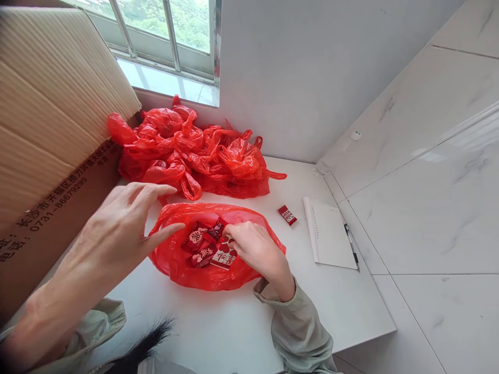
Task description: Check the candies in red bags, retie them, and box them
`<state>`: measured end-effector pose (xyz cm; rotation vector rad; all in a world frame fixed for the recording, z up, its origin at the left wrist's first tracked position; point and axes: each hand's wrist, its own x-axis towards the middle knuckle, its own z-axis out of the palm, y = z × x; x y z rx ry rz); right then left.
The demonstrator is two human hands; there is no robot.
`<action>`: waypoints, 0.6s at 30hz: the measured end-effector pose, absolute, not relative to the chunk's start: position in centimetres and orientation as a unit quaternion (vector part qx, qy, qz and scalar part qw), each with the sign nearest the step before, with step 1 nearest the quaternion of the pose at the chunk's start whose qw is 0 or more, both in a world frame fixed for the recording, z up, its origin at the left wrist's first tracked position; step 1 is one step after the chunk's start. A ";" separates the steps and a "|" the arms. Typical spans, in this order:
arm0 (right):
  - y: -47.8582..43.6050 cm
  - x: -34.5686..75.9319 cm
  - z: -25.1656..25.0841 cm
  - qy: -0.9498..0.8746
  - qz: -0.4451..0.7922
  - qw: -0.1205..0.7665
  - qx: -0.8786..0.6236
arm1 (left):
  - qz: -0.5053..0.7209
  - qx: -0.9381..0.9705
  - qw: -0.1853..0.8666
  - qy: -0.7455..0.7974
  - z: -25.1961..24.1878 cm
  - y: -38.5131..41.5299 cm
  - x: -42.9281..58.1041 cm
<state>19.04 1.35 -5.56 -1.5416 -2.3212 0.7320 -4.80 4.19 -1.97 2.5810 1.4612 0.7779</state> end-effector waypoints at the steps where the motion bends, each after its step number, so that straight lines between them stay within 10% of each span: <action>1: 1.4 18.9 -5.8 -0.797 0.222 0.116 -0.550 | 0.213 0.842 0.035 0.494 -2.0 4.2 -5.0; 12: -1.1 20.9 -1.9 -0.757 0.221 0.113 -0.604 | -0.026 0.825 0.092 0.557 -1.1 4.0 -4.9; 18: -4.0 24.7 -3.2 -0.658 0.206 0.107 -0.717 | 0.063 0.823 0.141 0.547 -2.3 5.3 -6.9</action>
